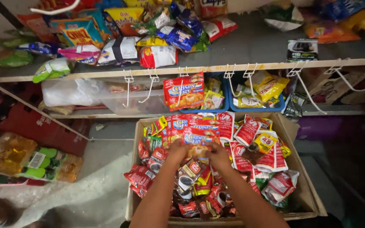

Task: The recorder is organizing and hanging snack and seasoning packets onto display hooks on a grocery store shelf.

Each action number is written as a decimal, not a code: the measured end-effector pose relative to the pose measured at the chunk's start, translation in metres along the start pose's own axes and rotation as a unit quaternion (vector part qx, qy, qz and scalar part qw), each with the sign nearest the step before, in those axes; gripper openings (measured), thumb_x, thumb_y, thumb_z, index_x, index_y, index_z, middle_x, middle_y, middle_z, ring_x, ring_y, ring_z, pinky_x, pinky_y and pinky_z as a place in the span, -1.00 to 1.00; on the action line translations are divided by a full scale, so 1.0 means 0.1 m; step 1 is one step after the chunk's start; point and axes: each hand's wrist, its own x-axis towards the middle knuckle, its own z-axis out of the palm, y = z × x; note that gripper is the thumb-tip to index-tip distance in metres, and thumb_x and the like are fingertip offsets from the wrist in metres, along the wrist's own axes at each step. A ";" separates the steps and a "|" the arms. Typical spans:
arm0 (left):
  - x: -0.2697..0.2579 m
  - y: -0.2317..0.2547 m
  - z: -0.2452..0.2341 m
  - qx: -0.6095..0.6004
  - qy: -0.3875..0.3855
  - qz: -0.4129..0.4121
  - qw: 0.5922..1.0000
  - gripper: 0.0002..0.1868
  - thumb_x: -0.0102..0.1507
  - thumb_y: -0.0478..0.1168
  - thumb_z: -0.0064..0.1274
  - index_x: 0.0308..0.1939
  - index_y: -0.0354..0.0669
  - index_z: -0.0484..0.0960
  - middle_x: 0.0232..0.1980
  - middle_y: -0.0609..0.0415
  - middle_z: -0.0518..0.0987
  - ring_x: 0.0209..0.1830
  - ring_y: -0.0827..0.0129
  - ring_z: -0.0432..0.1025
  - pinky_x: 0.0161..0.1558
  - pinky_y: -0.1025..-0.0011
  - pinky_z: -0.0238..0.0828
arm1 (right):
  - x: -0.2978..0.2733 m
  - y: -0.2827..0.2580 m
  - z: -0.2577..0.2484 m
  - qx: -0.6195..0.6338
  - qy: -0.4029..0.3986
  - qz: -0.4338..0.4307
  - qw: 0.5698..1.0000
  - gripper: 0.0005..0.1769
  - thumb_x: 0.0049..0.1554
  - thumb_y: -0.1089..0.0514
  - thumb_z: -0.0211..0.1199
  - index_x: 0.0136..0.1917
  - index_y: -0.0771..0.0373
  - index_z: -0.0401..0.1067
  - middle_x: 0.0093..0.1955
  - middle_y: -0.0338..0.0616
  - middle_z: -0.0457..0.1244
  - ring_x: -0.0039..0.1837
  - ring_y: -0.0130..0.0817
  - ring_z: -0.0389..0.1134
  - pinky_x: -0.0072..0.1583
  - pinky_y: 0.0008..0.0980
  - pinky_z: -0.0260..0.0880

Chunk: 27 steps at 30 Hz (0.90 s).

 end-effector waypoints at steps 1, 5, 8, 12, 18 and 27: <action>0.05 -0.13 -0.01 0.000 -0.001 0.005 1.000 -0.39 0.12 -0.29 0.20 0.25 -0.26 0.40 -0.10 0.02 0.67 -0.25 0.33 0.56 -0.18 0.26 0.53 | -0.08 -0.08 0.02 0.001 0.002 -0.005 1.000 -0.50 0.01 0.29 0.35 0.25 0.14 0.54 -0.21 -0.18 0.35 -0.17 -0.38 0.33 -0.10 -0.36 0.37; 0.02 -0.27 -0.03 0.107 0.021 0.095 0.990 -0.66 0.14 -0.18 0.26 -0.07 -0.29 0.72 -0.22 -0.03 0.69 -0.25 0.25 0.55 -0.16 0.23 0.48 | -0.44 -0.44 -0.02 0.082 0.074 -0.041 0.993 -0.60 0.05 0.42 0.22 0.14 0.23 0.59 -0.08 -0.15 0.37 -0.11 -0.38 0.39 -0.06 -0.39 0.39; -0.30 0.10 -0.03 0.243 0.113 0.199 0.943 -0.66 0.08 -0.13 0.28 -0.09 -0.11 0.72 -0.19 -0.02 0.72 -0.16 0.16 0.60 -0.05 0.21 0.50 | -0.61 -0.62 -0.19 0.042 0.115 -0.156 0.980 -0.63 0.04 0.44 0.20 0.10 0.26 0.59 0.00 -0.18 0.36 -0.02 -0.42 0.39 0.01 -0.45 0.37; -0.63 0.48 0.00 0.264 0.173 0.313 0.896 -0.57 0.08 -0.12 0.32 0.03 -0.09 0.71 0.00 -0.18 0.62 -0.02 -0.01 0.50 0.03 0.15 0.42 | -0.83 -0.88 -0.45 0.045 0.115 -0.222 0.967 -0.68 0.04 0.45 0.15 0.02 0.29 0.57 -0.01 -0.24 0.34 0.04 -0.45 0.36 0.06 -0.49 0.33; -0.69 0.54 0.21 -0.094 -0.006 0.265 0.960 -0.62 0.33 -0.21 0.17 0.19 -0.27 0.55 0.11 -0.17 0.59 0.09 0.24 0.45 0.14 0.32 0.40 | -0.95 -1.12 -0.54 0.200 0.068 -0.208 0.955 -0.69 0.10 0.51 0.12 0.05 0.37 0.56 0.00 -0.24 0.25 0.04 -0.47 0.24 0.10 -0.47 0.21; -1.84 1.52 0.00 -0.078 0.089 0.375 0.920 -0.21 0.24 -0.47 -0.04 0.54 -0.16 0.07 0.18 -0.07 0.53 0.16 0.33 0.45 0.21 0.38 0.36 | -1.03 -1.85 -0.21 0.200 0.030 -0.231 0.951 -0.57 0.13 0.48 0.11 0.23 0.29 0.52 0.25 -0.19 0.22 0.29 -0.41 0.27 0.28 -0.43 0.28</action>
